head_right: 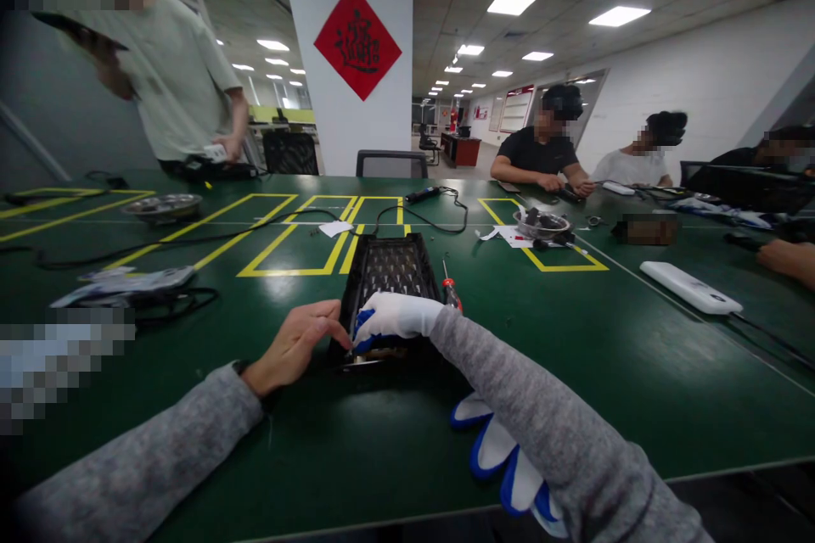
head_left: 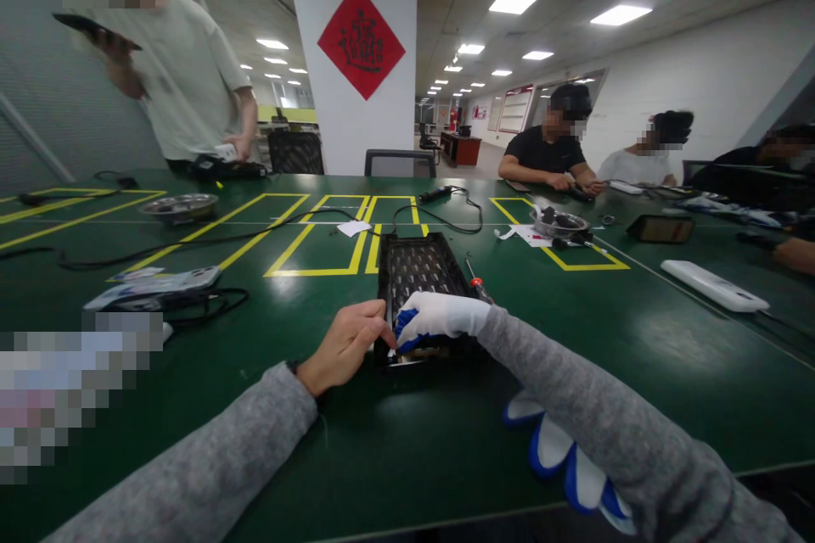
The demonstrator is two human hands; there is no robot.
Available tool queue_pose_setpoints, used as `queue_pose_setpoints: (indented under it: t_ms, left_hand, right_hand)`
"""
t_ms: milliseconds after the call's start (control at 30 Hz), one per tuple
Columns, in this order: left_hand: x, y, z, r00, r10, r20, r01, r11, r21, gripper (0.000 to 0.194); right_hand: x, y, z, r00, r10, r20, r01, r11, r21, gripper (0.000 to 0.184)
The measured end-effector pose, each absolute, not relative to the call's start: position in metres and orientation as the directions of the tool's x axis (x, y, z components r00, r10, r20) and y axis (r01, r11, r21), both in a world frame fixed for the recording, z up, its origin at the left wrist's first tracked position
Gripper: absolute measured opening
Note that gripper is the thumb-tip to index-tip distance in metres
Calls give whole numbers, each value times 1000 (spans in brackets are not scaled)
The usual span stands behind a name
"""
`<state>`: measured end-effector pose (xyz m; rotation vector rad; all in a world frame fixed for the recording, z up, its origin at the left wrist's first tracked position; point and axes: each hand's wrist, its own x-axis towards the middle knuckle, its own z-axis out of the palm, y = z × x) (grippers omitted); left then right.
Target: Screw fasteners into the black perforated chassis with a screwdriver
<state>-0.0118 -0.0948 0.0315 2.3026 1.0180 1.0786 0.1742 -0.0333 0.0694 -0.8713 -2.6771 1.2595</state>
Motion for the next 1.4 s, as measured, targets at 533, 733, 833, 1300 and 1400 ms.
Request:
queue_pose_setpoints:
  t_ms: [533, 733, 833, 1300, 1400]
  left_hand:
    - [-10, -92, 33, 463, 773, 434, 484, -630, 607, 72]
    - [-10, -92, 34, 461, 751, 472, 460, -657, 597, 69]
    - [-10, -92, 35, 453, 745, 488, 465, -665, 584, 67]
    - [-8, -89, 33, 491, 736, 466, 494, -676, 548, 61]
    - [-7, -89, 33, 496, 727, 475, 492, -686, 537, 58]
  right_hand:
    - [176, -33, 70, -835, 537, -123, 479, 599, -641, 17]
    - [185, -17, 86, -875, 481, 52, 344, 693, -633, 21]
    - [202, -2, 112, -757, 647, 90, 469, 634, -615, 26]
    - [312, 7, 57, -758, 652, 20, 648, 750, 130, 45]
    - [324, 10, 72, -776, 630, -1, 615, 758, 220, 37]
